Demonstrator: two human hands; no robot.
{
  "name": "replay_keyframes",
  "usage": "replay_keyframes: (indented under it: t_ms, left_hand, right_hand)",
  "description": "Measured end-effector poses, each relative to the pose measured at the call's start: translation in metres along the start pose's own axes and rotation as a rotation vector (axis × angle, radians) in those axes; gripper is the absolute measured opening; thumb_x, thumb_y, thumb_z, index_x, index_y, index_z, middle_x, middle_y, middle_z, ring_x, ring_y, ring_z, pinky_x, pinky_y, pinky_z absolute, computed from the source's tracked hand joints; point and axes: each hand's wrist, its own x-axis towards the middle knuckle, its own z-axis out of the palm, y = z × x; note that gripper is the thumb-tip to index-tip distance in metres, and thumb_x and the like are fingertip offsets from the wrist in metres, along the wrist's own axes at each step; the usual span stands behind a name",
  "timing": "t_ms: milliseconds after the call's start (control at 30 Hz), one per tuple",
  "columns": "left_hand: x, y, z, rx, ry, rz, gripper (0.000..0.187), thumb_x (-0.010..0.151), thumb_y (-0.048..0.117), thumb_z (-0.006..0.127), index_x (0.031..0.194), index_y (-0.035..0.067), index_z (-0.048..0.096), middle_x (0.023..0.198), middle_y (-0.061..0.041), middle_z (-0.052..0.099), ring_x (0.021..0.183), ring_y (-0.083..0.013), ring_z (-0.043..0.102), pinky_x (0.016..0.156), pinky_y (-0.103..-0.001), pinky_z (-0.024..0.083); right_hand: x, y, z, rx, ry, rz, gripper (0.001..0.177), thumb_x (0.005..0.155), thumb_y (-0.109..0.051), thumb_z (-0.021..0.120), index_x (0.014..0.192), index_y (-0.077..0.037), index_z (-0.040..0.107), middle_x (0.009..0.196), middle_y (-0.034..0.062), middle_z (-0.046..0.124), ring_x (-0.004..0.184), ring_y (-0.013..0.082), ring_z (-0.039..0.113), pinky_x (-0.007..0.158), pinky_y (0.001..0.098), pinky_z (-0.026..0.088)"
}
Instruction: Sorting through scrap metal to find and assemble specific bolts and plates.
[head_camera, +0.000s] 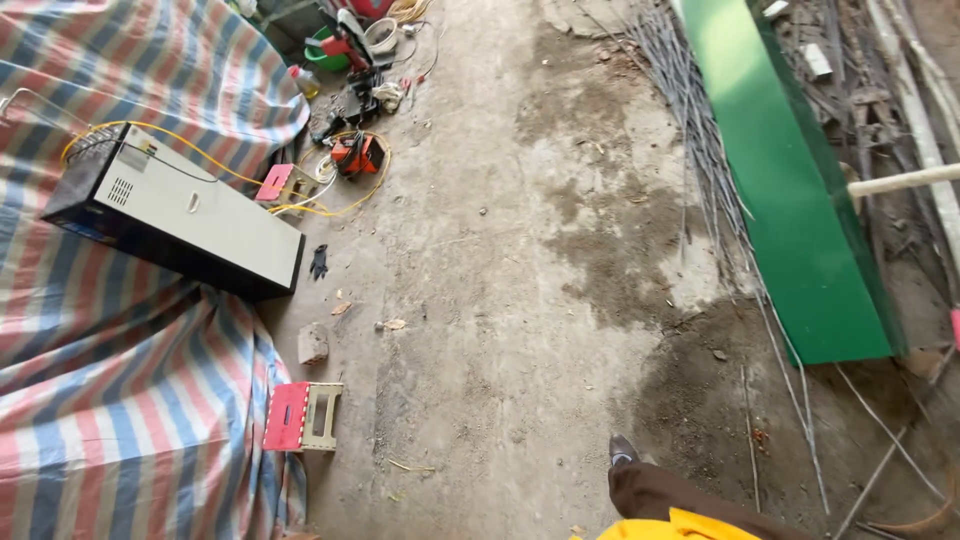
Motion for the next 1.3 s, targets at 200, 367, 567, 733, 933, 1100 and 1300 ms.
replay_keyframes:
  t_ms: [200,367,567,733,933,1100,1300]
  left_hand:
    - [0.148,0.198,-0.060,-0.123,0.084,-0.036,0.047,0.090,0.039,0.062,0.131,0.015,0.064,0.124,-0.006,0.073,0.111,-0.0236,0.070,0.095,-0.034,0.055]
    - [0.148,0.404,-0.111,-0.326,-0.057,0.251,0.042,0.103,0.045,0.062,0.117,0.007,0.073,0.116,-0.016,0.073,0.117,-0.0344,0.065,0.104,-0.044,0.048]
    - [0.194,0.506,-0.166,-1.010,-0.318,0.131,0.073,0.101,0.061,0.066,0.138,0.001,0.050,0.082,-0.005,0.063,0.061,-0.0161,0.066,0.065,-0.035,0.064]
    - [0.253,0.577,-0.244,-0.921,-0.428,0.380,0.058,0.100,0.057,0.043,0.126,0.006,0.050,0.102,-0.002,0.049,0.090,-0.0120,0.051,0.090,-0.032,0.048]
    - [0.373,0.629,-0.244,-1.194,-0.553,0.431,0.037,0.099,0.051,0.062,0.097,0.015,0.054,0.068,0.007,0.053,0.048,-0.0013,0.039,0.041,-0.017,0.031]
    - [0.431,0.683,-0.264,-1.321,-1.150,0.325,0.055,0.098,0.065,0.054,0.084,0.012,0.057,0.055,0.003,0.040,0.041,-0.0050,0.028,0.035,-0.019,0.018]
    - [0.536,0.738,-0.257,-1.403,-1.748,0.065,0.037,0.105,0.039,0.054,0.081,0.011,0.049,0.056,0.003,0.033,0.041,-0.0041,0.020,0.035,-0.018,0.016]
  right_hand:
    - [0.130,-0.153,-0.016,-0.090,-0.041,0.072,0.039,0.099,-0.020,0.053,0.102,0.012,0.073,0.061,0.0116,0.053,0.043,0.0210,0.041,0.037,0.0343,0.028]
    - [0.037,-0.464,0.053,0.579,-0.560,-0.328,0.021,0.094,-0.021,0.068,0.082,-0.010,0.056,0.051,-0.0034,0.034,0.034,0.0081,0.027,0.027,0.0250,0.020]
    - [-0.096,-0.683,0.040,0.782,-1.001,-0.529,0.035,0.102,-0.021,0.056,0.135,-0.010,0.056,0.070,-0.0039,0.033,0.048,-0.0004,0.030,0.034,0.0084,0.029]
    - [-0.076,-0.777,0.017,0.597,-0.464,-1.243,0.032,0.103,-0.018,0.059,0.128,0.000,0.066,0.077,0.0007,0.053,0.071,0.0118,0.048,0.066,0.0258,0.043]
    - [0.001,-0.846,-0.016,0.599,-0.314,-1.369,0.042,0.101,-0.015,0.062,0.142,-0.007,0.058,0.102,0.0044,0.068,0.091,0.0125,0.063,0.082,0.0235,0.055]
    - [0.024,-0.897,-0.061,0.701,-0.613,-1.277,0.044,0.098,-0.021,0.063,0.139,-0.004,0.059,0.095,0.0093,0.067,0.085,0.0166,0.061,0.077,0.0291,0.049]
    - [0.096,-0.978,-0.090,1.036,-1.147,-0.951,0.037,0.105,-0.011,0.052,0.142,-0.006,0.055,0.080,0.0093,0.058,0.058,0.0113,0.047,0.049,0.0230,0.040]
